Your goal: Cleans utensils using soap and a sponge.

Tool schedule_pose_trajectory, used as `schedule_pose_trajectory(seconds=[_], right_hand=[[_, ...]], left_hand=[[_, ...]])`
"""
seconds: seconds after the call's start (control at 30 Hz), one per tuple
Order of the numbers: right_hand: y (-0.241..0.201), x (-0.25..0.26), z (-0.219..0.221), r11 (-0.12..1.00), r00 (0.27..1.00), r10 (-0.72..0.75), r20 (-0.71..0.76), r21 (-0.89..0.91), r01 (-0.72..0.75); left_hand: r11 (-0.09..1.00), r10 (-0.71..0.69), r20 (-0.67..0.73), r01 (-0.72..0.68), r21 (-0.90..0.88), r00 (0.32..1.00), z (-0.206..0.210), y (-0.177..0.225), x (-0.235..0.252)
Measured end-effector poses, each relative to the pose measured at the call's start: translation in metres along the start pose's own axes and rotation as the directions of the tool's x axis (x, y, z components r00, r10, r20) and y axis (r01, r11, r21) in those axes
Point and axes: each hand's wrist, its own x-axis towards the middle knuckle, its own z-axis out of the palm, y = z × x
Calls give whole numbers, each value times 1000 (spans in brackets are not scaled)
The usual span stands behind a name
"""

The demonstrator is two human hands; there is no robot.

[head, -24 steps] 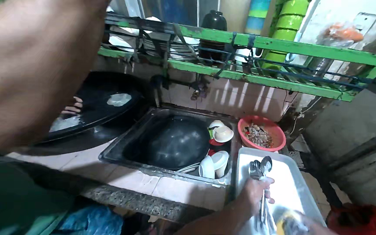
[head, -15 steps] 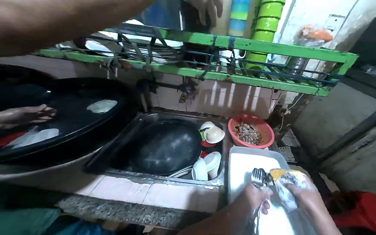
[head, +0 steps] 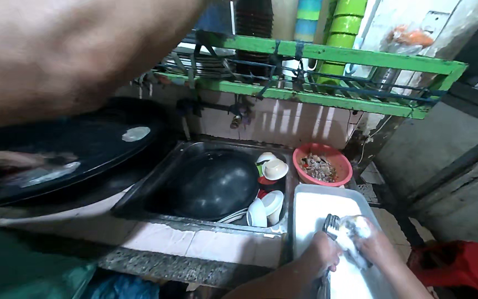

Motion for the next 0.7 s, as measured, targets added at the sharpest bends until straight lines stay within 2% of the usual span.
schedule_pose_trajectory(seconds=[0.07,0.13,0.17,0.23,0.3,0.33,0.4,0.47,0.53,0.6,0.7], right_hand=[[14,12,-12,995,984,25,-174,101,-7],[32,25,-21,926,937,33,-347,364,102],[37,28,-24,871,926,55,-373,471,138],[35,21,-29,839,953,30,-300,527,139],[25,8,-30,873,987,-35,-155,477,106],[22,4,-31,884,991,-34,-127,459,89],[29,2,-36,867,964,0,-264,481,132],[41,8,-48,798,903,126,-410,583,153],[41,8,-51,710,882,233,-410,691,134],[30,1,-35,678,911,226,-345,727,107],[4,-11,-3,787,953,176,-246,617,14]], left_hand=[[997,-1,15,2,-78,1000,1,1,1],[994,11,41,-6,-106,999,-1,2,-2],[992,21,68,-12,-127,997,-2,2,-4],[981,84,171,-51,-187,982,-2,0,-7],[975,144,268,-90,-201,953,0,0,-12],[979,143,290,-93,-179,946,1,1,-14],[981,156,283,-116,-154,946,0,0,-11],[981,157,222,-126,-144,962,-3,-1,-6],[969,158,164,-122,-213,974,-1,-3,-1],[958,151,151,-107,-267,977,0,-3,0],[974,142,167,-108,-199,976,1,-3,-5]])
